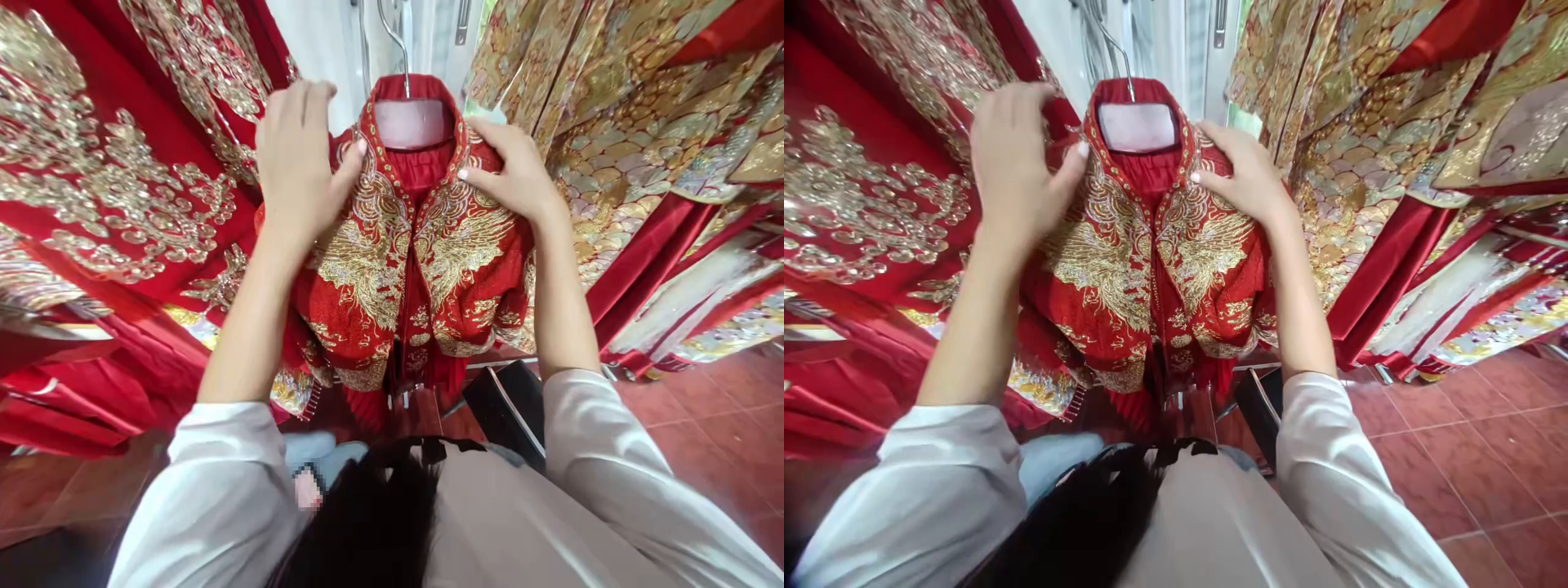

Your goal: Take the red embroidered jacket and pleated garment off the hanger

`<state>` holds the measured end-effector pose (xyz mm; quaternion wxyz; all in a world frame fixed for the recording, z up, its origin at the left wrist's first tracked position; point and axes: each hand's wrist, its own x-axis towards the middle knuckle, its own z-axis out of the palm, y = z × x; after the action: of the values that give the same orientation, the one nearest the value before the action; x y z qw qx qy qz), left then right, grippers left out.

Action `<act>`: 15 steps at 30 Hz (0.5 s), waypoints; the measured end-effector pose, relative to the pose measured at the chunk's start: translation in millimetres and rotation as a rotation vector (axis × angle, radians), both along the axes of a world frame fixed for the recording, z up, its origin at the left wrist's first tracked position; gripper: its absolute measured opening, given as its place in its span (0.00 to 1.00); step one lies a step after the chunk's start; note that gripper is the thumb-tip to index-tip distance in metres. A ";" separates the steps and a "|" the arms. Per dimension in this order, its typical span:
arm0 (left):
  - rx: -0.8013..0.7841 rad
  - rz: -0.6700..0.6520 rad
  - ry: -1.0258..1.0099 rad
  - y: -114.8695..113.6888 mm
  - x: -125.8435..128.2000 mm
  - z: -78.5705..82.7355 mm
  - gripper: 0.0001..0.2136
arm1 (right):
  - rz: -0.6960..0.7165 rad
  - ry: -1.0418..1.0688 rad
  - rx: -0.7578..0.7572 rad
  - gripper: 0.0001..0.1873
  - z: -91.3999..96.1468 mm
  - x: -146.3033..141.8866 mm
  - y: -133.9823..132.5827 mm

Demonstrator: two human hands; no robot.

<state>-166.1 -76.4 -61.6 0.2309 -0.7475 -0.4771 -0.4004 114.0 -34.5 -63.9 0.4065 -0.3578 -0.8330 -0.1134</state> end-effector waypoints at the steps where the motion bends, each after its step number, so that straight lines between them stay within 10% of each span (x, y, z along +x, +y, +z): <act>1: -0.126 -0.021 0.019 9.6 -1.9 10.4 0.19 | 0.016 -0.032 -0.023 0.19 3.8 1.9 6.9; 15: -0.382 0.120 -0.027 21.1 -39.6 7.1 0.41 | 0.312 0.132 -0.507 0.23 53.1 -18.0 14.7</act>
<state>-205.7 -55.3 -54.4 0.1018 -0.7425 -0.5911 -0.2983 96.0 -19.8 -10.9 0.3698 -0.3222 -0.8515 0.1855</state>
